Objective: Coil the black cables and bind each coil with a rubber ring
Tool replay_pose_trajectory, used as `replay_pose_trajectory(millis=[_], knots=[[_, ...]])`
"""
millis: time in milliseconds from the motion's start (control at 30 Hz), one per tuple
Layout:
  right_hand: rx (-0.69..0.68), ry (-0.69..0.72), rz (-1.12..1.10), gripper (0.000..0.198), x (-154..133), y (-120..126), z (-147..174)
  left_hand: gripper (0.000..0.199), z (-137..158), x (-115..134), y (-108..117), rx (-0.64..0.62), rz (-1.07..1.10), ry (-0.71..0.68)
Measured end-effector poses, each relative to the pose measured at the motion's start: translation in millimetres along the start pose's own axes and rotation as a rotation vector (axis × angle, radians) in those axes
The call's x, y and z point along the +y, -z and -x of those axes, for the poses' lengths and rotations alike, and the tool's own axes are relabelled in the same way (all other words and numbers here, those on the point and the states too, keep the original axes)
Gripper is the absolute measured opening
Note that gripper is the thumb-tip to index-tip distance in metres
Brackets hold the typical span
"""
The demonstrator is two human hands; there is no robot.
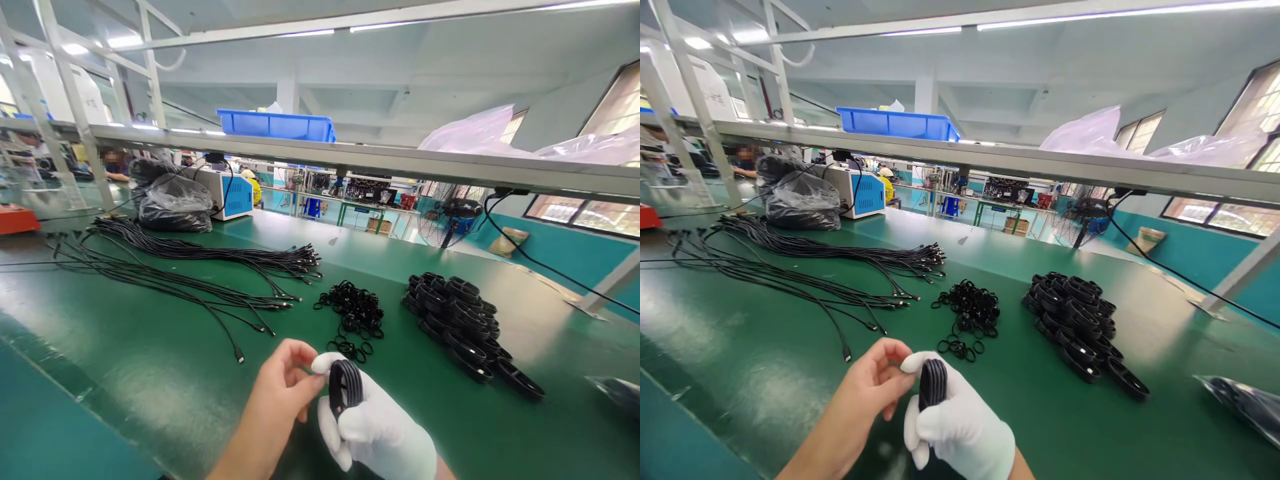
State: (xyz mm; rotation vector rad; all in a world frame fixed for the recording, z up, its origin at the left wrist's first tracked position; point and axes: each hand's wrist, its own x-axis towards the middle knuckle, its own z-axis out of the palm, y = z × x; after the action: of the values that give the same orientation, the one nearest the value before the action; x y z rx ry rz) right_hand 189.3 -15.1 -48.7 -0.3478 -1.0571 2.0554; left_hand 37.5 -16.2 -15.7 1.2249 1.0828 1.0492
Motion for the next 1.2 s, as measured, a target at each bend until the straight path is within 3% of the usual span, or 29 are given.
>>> replay_pose_trajectory(millis=[67,100,233,300,400,467,533,600,700,767,1000,1200], knots=[[-0.025,-0.074,-0.008,0.066,-1,2,0,0.019,2,10,8,0.037,-0.174,-0.077],[-0.058,-0.118,-0.024,0.069,-1,2,1,0.025,3,17,11,-0.003,-0.252,-0.111],[-0.121,-0.242,-0.141,0.064,4,-1,3,0.030,-4,36,19,-0.338,-0.402,-0.084],[-0.066,-0.230,-0.169,0.057,5,-6,1,0.026,-13,38,22,-0.400,-0.363,-0.028],[0.105,-0.112,-0.094,0.042,4,-15,-7,0.027,-28,30,23,-0.345,-0.304,0.059],[0.223,-0.031,0.070,0.036,5,-18,-13,0.027,-34,23,21,-0.269,-0.315,0.124],[0.330,0.015,0.252,0.043,6,-17,-16,0.029,-36,17,17,-0.213,-0.308,0.158],[0.382,0.010,0.294,0.048,8,-15,-17,0.027,-33,13,15,-0.156,-0.272,0.135],[0.330,-0.035,0.163,0.050,6,-12,-13,0.026,-24,10,15,-0.107,-0.222,0.107],[0.277,-0.053,0.117,0.052,4,-12,-12,0.023,-17,7,16,-0.145,-0.196,0.143],[0.288,-0.080,0.246,0.045,4,-15,-14,0.019,-8,-6,12,-0.213,-0.094,0.177],[0.280,-0.138,0.147,0.046,6,-11,-10,0.020,-8,-5,14,-0.217,-0.162,0.143]])
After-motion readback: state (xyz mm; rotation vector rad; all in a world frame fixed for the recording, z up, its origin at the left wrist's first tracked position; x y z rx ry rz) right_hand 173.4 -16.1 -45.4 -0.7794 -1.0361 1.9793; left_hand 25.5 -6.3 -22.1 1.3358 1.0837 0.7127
